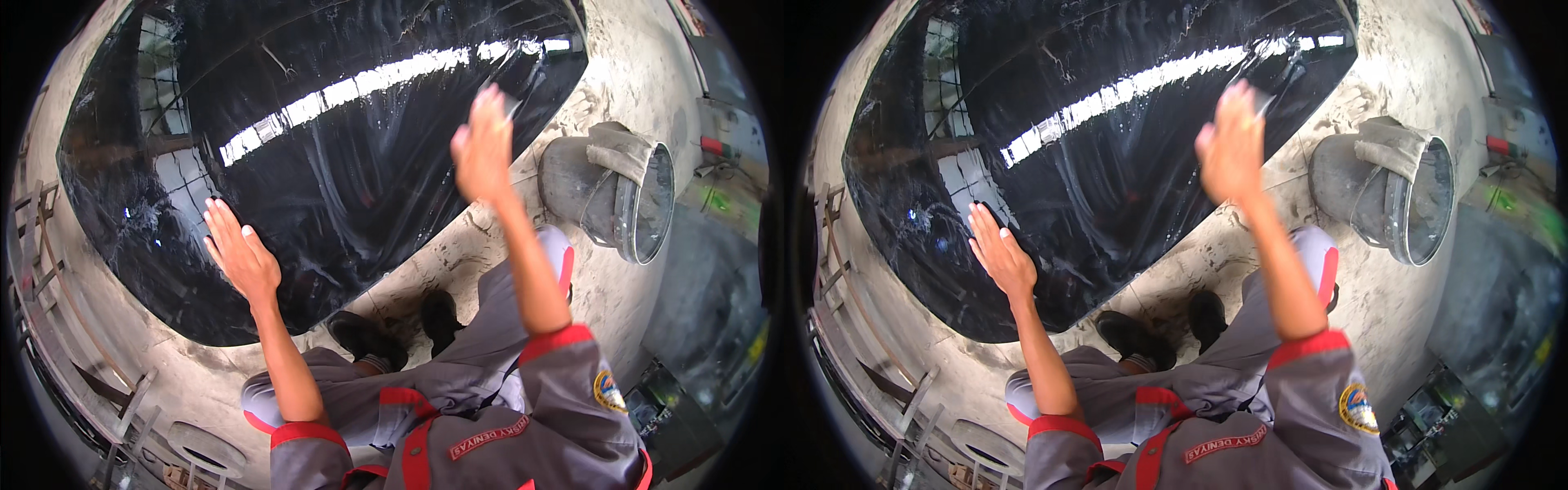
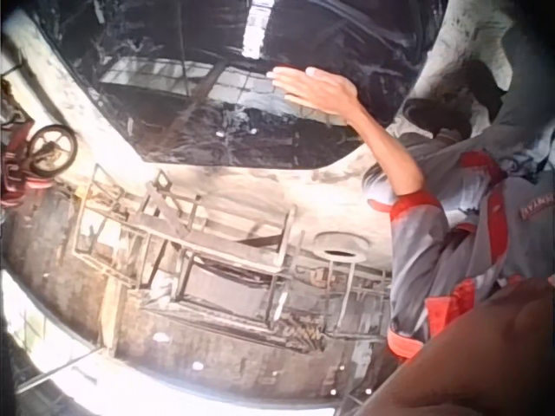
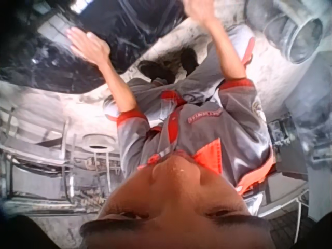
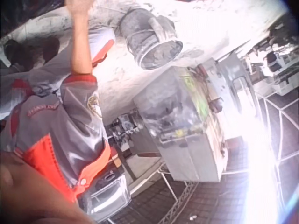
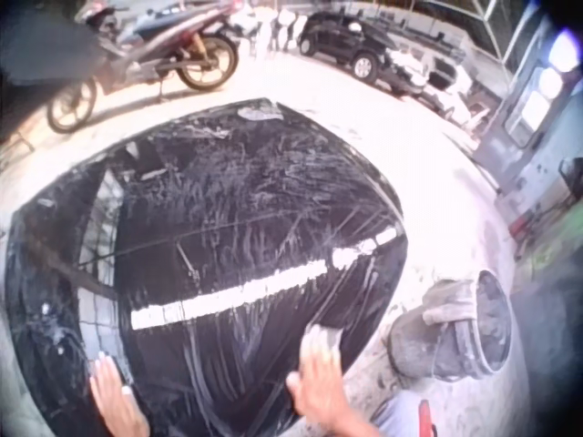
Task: The person sands a black car hood by hand using sandpaper and water from a bucket, moving the sandpaper across the surface in circular and sweeping motions.
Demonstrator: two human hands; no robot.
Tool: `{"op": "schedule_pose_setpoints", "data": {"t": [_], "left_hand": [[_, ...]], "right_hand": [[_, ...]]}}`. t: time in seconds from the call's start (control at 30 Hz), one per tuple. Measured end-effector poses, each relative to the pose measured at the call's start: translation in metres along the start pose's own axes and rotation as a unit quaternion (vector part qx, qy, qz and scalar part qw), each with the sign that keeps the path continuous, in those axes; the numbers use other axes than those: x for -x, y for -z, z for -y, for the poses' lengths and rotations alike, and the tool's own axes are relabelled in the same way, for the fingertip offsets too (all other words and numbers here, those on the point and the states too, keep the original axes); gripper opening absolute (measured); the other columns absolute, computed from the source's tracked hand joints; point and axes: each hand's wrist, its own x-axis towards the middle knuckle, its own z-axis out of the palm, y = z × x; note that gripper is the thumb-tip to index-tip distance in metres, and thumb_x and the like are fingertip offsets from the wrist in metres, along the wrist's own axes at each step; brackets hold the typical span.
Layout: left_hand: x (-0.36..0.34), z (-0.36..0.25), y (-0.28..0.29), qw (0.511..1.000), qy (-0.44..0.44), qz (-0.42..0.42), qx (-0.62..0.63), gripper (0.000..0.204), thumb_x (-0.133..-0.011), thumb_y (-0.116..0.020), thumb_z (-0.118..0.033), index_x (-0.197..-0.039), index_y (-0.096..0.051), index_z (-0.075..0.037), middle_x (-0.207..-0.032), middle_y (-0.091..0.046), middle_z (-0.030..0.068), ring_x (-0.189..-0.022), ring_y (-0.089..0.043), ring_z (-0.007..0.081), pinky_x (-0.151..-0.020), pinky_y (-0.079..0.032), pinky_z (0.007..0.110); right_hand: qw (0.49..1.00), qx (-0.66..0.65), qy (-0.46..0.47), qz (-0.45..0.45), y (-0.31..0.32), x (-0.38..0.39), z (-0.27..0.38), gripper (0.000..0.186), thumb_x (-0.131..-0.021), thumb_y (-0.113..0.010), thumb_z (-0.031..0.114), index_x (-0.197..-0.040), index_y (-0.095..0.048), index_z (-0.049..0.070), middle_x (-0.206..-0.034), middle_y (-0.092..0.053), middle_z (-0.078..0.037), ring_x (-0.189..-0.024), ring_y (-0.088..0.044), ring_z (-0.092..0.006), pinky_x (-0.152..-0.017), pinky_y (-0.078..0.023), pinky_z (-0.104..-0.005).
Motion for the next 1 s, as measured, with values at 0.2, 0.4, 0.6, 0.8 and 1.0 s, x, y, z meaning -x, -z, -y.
{"op": "schedule_pose_setpoints", "data": {"t": [0.2, 0.4, 0.6, 0.8, 1.0], "left_hand": [[-0.003, -0.006, -0.004, 1.000, 0.002, -0.003, 0.012, 0.058, -0.109, -0.027, -0.029, -0.161, -0.032, -0.006, -0.169, -0.028, 0.0119, -0.156, -0.027, 0.0311, -0.125, -0.017, 0.053], [-0.007, -0.012, -0.006, 1.000, -0.010, -0.006, 0.008, 0.057, -0.109, -0.027, -0.028, -0.161, -0.033, -0.005, -0.169, -0.029, 0.0122, -0.156, -0.027, 0.0311, -0.125, -0.017, 0.053], [-0.001, -0.008, -0.004, 1.000, 0.000, 0.000, 0.002, 0.057, -0.110, -0.023, -0.028, -0.162, -0.031, -0.007, -0.169, -0.029, 0.0108, -0.156, -0.025, 0.0305, -0.125, -0.015, 0.051], [-0.009, -0.018, -0.007, 0.999, -0.015, -0.007, 0.039, 0.057, -0.110, -0.023, -0.030, -0.162, -0.032, -0.008, -0.169, -0.029, 0.0111, -0.157, -0.025, 0.0310, -0.126, -0.014, 0.051], [0.003, 0.010, -0.002, 1.000, -0.001, -0.010, 0.001, 0.056, -0.109, -0.028, -0.026, -0.162, -0.032, -0.008, -0.169, -0.029, 0.0110, -0.157, -0.025, 0.0311, -0.125, -0.015, 0.052]], "right_hand": [[0.993, 0.022, 0.112, -0.006, 0.005, -0.068, 0.004, 0.065, -0.107, -0.041, 0.032, -0.156, -0.028, -0.009, -0.163, -0.031, -0.027, -0.154, -0.025, -0.0409, -0.124, -0.021, -0.0536], [0.991, 0.029, 0.116, -0.054, -0.001, -0.091, 0.009, 0.066, -0.104, -0.043, 0.034, -0.152, -0.033, -0.010, -0.159, -0.035, -0.032, -0.150, -0.031, -0.0423, -0.121, -0.024, -0.0538], [0.962, -0.065, 0.169, 0.204, 0.020, 0.072, 0.111, 0.075, -0.101, -0.055, 0.036, -0.160, -0.028, 0.000, -0.170, -0.021, -0.017, -0.157, -0.021, -0.0321, -0.125, -0.020, -0.0505], [0.977, -0.007, 0.212, -0.012, -0.013, -0.114, 0.077, 0.061, -0.105, -0.045, 0.034, -0.153, -0.037, -0.004, -0.162, -0.036, -0.022, -0.152, -0.031, -0.0368, -0.121, -0.026, -0.0525], [0.967, 0.037, 0.224, 0.119, 0.008, 0.016, 0.119, 0.066, -0.104, -0.048, 0.037, -0.155, -0.035, -0.004, -0.165, -0.032, -0.019, -0.153, -0.030, -0.0326, -0.121, -0.026, -0.0516]]}}
